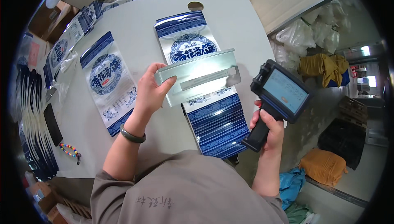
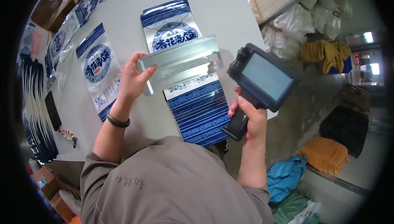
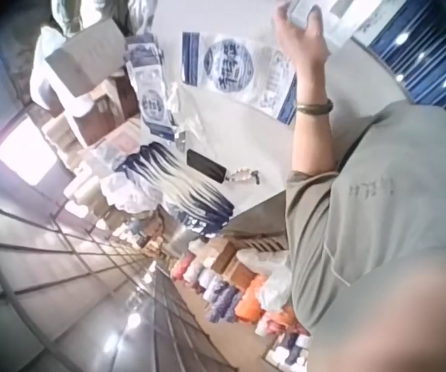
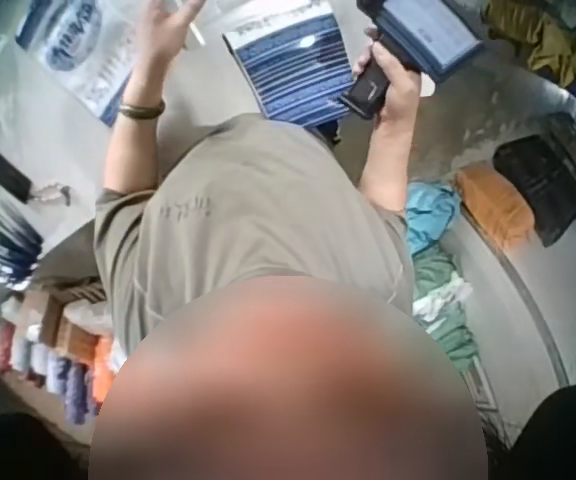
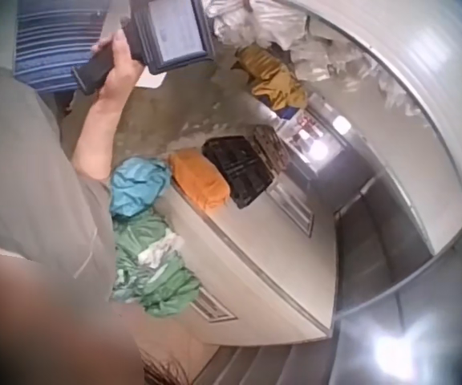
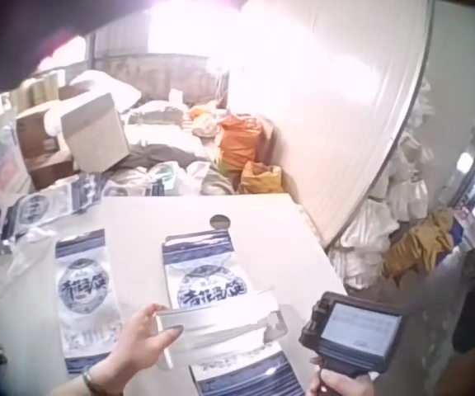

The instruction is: Printing codes or labels on plastic bags using a handheld inkjet printer.

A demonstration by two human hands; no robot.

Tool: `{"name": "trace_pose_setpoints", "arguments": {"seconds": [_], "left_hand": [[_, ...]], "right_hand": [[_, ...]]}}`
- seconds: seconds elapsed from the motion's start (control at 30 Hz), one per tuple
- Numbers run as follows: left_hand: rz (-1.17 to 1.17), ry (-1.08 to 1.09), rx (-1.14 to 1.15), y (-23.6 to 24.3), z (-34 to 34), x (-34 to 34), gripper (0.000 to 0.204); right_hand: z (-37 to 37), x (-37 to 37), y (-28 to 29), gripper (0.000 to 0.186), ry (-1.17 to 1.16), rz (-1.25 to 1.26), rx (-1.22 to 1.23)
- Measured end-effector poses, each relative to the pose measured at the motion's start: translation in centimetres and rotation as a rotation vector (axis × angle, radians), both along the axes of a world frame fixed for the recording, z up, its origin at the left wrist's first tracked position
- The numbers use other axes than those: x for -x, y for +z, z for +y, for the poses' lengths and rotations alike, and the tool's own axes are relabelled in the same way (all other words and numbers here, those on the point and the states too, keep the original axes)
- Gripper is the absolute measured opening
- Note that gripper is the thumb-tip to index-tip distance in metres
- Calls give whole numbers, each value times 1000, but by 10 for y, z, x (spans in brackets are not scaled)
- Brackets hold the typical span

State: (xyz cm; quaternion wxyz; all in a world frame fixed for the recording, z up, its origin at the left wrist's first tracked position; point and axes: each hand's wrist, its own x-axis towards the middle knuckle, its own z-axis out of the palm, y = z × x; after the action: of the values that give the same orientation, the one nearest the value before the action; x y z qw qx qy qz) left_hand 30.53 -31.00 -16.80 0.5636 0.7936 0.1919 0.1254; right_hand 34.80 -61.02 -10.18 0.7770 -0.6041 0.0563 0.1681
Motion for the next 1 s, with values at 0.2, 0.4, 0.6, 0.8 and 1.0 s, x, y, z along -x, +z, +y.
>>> {"name": "trace_pose_setpoints", "arguments": {"seconds": [0.2, 0.4, 0.6, 0.8, 1.0], "left_hand": [[24, -5, -103, 0, 2, -3, 32], [41, 49, -74, -7, 5, -1, 34], [16, 43, -51, -8, 5, -2, 33], [-76, 25, -89, -16, 7, -2, 30], [-5, -15, -5, -7, 8, -2, 28]], "right_hand": [[11, 7, 10, 39, 111, 13, 120], [24, 8, 22, 40, 276, 10, 295], [34, 8, 27, 33, 320, 19, 360], [43, 8, 34, 29, 324, 32, 405], [47, 6, 34, 27, 348, 60, 424]]}}
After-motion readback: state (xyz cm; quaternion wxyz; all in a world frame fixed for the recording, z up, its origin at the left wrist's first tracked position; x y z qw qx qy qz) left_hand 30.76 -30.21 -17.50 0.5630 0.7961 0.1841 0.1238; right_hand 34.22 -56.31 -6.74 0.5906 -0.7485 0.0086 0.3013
